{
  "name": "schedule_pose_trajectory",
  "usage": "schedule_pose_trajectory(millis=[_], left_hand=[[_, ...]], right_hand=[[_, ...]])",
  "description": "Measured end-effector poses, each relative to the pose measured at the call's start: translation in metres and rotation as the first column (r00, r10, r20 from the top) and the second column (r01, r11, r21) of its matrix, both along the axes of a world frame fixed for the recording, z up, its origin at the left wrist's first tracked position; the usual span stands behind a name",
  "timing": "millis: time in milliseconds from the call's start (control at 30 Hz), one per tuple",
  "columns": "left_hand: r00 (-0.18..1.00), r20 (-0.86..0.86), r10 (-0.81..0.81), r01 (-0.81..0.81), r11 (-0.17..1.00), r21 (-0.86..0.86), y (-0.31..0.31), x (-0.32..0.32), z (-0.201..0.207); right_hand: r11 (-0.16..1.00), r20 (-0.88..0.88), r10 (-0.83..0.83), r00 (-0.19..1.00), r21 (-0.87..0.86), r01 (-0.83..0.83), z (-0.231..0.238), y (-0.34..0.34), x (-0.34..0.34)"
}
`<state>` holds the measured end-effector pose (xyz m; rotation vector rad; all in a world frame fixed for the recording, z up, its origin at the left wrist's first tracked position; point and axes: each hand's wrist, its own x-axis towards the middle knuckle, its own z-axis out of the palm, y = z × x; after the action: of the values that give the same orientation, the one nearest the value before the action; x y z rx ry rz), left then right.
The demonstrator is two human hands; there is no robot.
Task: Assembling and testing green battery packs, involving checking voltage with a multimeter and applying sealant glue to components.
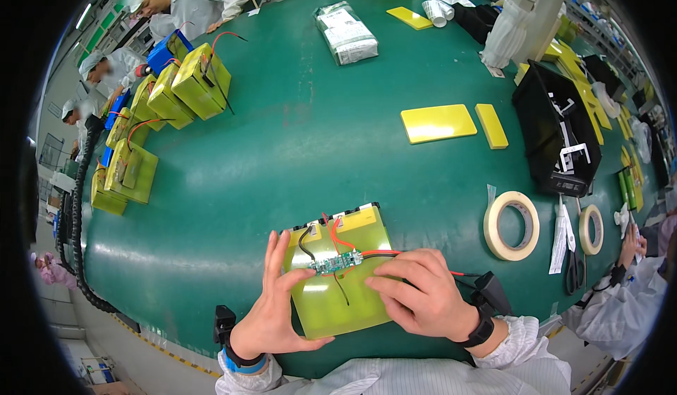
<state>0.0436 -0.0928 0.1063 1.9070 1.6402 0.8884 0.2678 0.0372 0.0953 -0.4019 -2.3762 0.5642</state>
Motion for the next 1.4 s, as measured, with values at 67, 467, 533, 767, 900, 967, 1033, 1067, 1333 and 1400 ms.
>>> schedule_pose_trajectory(millis=[67, 467, 533, 767, 900, 967, 1033, 1067, 1333, 1400], left_hand=[[1.0, 0.007, 0.009, -0.009, 1.0, 0.011, 0.0, 0.0, 0.001], [0.997, -0.08, 0.008, -0.007, 1.0, 0.006, 0.002, -0.002, -0.002], [0.996, -0.086, 0.013, -0.013, 1.0, 0.002, 0.002, -0.002, -0.003], [0.999, 0.042, 0.024, -0.024, 1.0, 0.003, 0.003, -0.006, -0.005], [0.999, 0.042, 0.014, -0.014, 1.0, -0.009, 0.002, -0.005, -0.006], [0.999, 0.049, 0.009, -0.009, 1.0, -0.007, 0.002, -0.005, -0.006], [0.998, 0.055, 0.005, -0.005, 1.0, -0.006, 0.002, -0.005, -0.006], [0.999, 0.049, -0.006, 0.006, 1.0, 0.006, 0.002, -0.006, -0.006], [0.996, 0.062, -0.056, 0.053, 0.998, 0.046, 0.004, -0.011, -0.01], [0.997, 0.043, -0.059, 0.058, 0.998, 0.022, 0.005, -0.01, -0.01]], right_hand=[[1.0, -0.003, -0.004, 1.0, -0.004, 0.004, 0.0, 0.0, -0.001], [0.999, -0.014, -0.035, 0.999, -0.027, 0.035, 0.0, -0.001, 0.0], [0.999, -0.002, -0.033, 0.999, -0.027, 0.033, 0.0, -0.001, 0.001], [0.999, -0.012, -0.046, 0.999, -0.023, 0.046, -0.001, -0.001, 0.0], [0.999, -0.012, -0.048, 0.999, -0.014, 0.048, -0.002, -0.001, 0.002], [0.999, -0.016, -0.047, 0.999, -0.007, 0.047, -0.002, -0.001, 0.002], [0.999, -0.023, -0.043, 0.999, 0.002, 0.043, -0.003, -0.001, 0.002], [0.999, -0.026, -0.045, 0.999, 0.005, 0.045, -0.003, -0.001, 0.002], [0.99, -0.021, -0.129, 0.991, -0.058, 0.128, 0.001, -0.004, -0.001], [0.987, -0.022, -0.121, 0.992, -0.105, 0.118, 0.0, -0.002, 0.0]])
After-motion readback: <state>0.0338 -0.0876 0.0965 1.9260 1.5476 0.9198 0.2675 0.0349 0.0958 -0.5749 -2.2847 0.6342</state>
